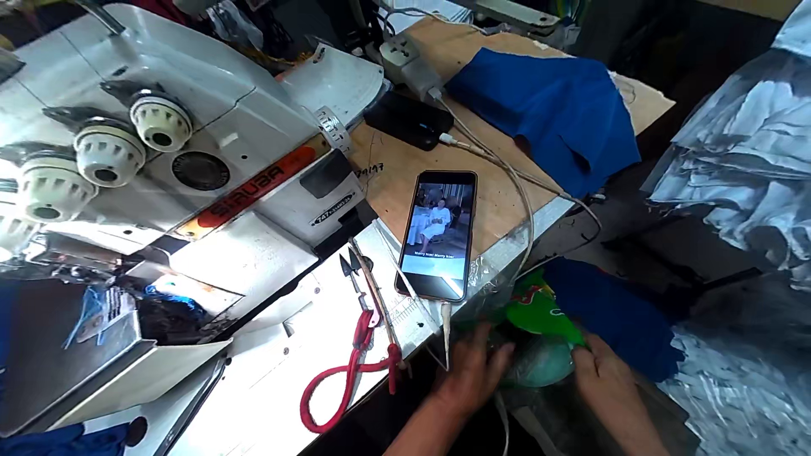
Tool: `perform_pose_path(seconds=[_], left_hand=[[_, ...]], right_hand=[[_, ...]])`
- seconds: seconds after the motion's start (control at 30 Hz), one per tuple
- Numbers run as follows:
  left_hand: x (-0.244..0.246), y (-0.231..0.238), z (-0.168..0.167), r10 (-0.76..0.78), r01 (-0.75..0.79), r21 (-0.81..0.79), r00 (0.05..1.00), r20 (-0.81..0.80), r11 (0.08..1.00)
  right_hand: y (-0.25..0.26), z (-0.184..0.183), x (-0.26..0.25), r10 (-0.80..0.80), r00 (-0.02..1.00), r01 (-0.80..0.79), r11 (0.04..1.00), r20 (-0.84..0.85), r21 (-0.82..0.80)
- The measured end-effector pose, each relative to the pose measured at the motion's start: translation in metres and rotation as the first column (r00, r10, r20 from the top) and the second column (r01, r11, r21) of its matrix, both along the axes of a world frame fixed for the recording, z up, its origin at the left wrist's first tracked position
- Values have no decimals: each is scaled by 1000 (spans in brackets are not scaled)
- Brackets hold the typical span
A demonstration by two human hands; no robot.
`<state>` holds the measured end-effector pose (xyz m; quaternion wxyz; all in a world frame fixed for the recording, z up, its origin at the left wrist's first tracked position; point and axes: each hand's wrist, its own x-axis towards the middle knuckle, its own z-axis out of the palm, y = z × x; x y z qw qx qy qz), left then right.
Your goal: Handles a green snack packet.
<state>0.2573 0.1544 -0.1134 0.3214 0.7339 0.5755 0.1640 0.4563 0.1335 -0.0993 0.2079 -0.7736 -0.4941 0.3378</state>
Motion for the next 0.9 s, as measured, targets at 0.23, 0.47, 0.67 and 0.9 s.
perform_pose_path(seconds=[0.23,0.47,0.67,0.9], left_hand=[[-15,-4,-1,127,-84,-274,981,145,958],[-21,-5,-6,251,-154,-413,949,191,898],[-18,-7,3,334,-145,-464,873,356,874],[-18,-5,3,215,-181,-285,972,90,941]], right_hand=[[-4,-2,2,53,998,-53,999,28,0],[-10,-1,7,43,999,-42,998,25,-50],[-26,-9,6,7,999,-8,999,31,46],[-23,-13,4,-7,1000,6,999,9,37]])
